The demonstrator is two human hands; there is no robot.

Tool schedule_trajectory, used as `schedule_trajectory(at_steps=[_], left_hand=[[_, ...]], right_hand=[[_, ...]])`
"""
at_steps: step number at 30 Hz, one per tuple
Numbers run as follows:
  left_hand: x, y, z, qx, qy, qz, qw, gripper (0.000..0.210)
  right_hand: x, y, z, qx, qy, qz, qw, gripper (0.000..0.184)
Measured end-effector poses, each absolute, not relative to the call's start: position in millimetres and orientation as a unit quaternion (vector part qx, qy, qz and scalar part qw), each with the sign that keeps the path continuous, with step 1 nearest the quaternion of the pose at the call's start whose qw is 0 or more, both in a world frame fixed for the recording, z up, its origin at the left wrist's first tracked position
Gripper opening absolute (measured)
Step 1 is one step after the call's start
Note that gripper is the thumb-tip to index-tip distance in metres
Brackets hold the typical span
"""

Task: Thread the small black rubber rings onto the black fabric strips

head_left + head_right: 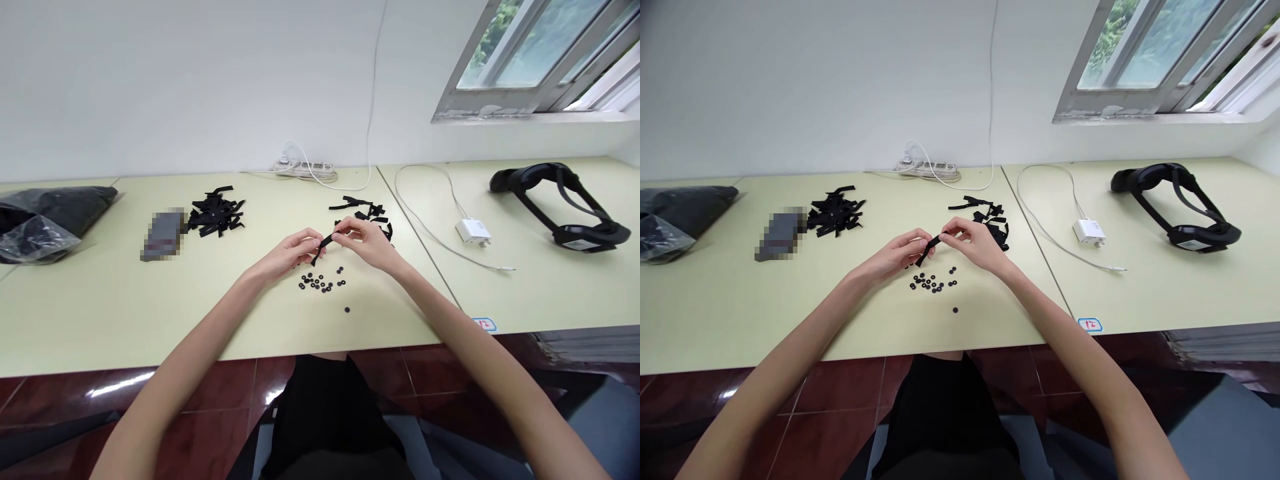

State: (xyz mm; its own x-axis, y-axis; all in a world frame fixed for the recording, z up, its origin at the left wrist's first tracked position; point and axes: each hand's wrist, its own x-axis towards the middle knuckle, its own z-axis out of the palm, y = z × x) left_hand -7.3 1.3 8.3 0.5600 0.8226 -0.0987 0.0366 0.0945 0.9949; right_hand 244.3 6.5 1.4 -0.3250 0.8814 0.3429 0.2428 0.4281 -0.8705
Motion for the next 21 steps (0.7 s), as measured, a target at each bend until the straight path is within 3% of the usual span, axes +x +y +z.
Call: schedule_trajectory(at_steps=[9,15,21], left_hand=[[-9,8,1,0.586,0.355,0.36,0.634,0.032],[-13,13,-1,0.529,0.385,0.429,0.623,0.035],[-13,18,-5,0.499,0.376,0.455,0.635,0.026]], right_hand=[[247,3,2,-0.416,-0.737,0.363,0.39,0.026],[252,0,0,-0.408,-0.815,0.311,0.268,0.017],[247,-8,3,-0.293,-0.858,0.383,0.175,0.009]])
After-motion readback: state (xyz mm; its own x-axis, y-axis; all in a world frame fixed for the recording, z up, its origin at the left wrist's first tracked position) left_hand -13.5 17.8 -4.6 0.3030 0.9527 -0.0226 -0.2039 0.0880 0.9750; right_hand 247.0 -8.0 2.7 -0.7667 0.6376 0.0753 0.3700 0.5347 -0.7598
